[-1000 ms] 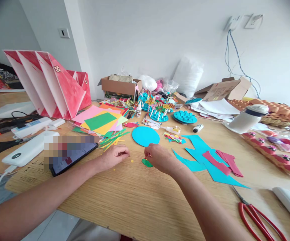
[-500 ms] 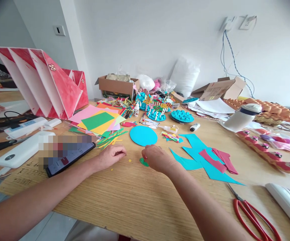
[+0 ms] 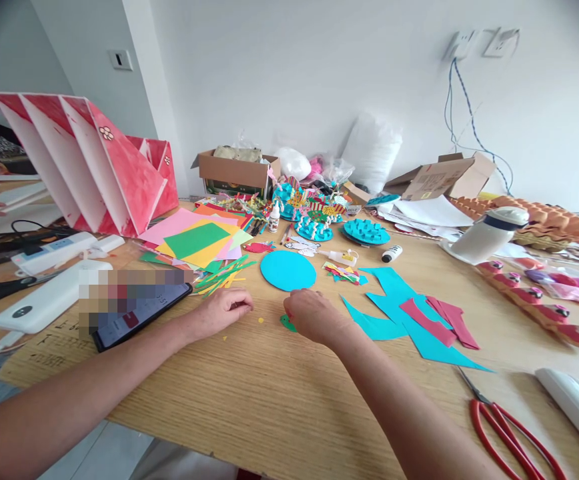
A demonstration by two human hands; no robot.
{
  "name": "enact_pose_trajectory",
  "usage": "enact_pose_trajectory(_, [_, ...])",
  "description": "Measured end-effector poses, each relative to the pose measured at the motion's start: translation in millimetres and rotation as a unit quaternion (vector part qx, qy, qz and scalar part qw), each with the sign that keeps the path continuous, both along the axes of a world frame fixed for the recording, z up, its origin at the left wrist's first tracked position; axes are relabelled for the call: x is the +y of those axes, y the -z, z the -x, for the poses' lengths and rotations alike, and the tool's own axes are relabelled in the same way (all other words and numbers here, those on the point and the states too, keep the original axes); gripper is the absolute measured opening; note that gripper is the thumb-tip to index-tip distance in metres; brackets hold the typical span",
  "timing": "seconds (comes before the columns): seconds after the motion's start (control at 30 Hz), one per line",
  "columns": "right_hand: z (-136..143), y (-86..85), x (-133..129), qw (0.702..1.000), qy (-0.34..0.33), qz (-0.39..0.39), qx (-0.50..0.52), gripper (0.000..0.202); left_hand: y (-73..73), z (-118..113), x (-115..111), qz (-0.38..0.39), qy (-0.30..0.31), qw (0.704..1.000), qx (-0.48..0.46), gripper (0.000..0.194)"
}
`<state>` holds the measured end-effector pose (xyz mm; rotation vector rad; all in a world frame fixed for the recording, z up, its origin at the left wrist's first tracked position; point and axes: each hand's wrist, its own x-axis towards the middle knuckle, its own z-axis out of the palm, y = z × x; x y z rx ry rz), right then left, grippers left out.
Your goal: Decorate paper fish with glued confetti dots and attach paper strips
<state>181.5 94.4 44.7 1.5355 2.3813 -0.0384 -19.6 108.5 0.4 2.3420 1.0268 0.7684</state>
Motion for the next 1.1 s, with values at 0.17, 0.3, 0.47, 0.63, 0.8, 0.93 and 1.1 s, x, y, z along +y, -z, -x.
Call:
enact_pose_trajectory(0.17, [-0.8,1.3,0.7,1.0,0.005,-0.003,-0.002,0.022,-0.4,0.2,0.0,0.004,0.005,1.0,0.002,0.016])
enact_pose_trajectory(0.3, [-0.6,1.9,1.4,1.0,0.012,-0.003,-0.004,0.022,-2.3,0.1,-1.1,0.008,0.002,1.0,0.002,0.015])
enact_pose_trajectory(0.47, [-0.2,2.3,1.8,1.0,0.019,-0.005,-0.007,0.023,-2.2,0.2,-0.8,0.008,-0.002,1.0,0.009,0.015])
enact_pose_trajectory(0.63, [-0.3,2.6,2.3,1.0,0.023,-0.003,-0.004,0.021,-2.4,0.8,-1.1,0.015,-0.003,1.0,0.022,0.016])
enact_pose_trajectory(0.8, [-0.8,2.6,1.3,1.0,0.025,-0.007,0.006,0.022,-5.1,0.2,-2.3,0.019,-0.005,0.999,0.03,0.015])
enact_pose_trajectory(0.93, [-2.4,3.5,0.9,1.0,0.022,-0.013,0.017,0.022,-5.3,-0.4,-1.8,0.014,-0.009,0.999,0.034,0.015])
enact_pose_trajectory(1.1, [-3.7,3.7,0.4,1.0,0.016,-0.013,0.024,0.022,-0.9,0.9,-0.2,-0.02,0.004,0.999,0.05,0.014])
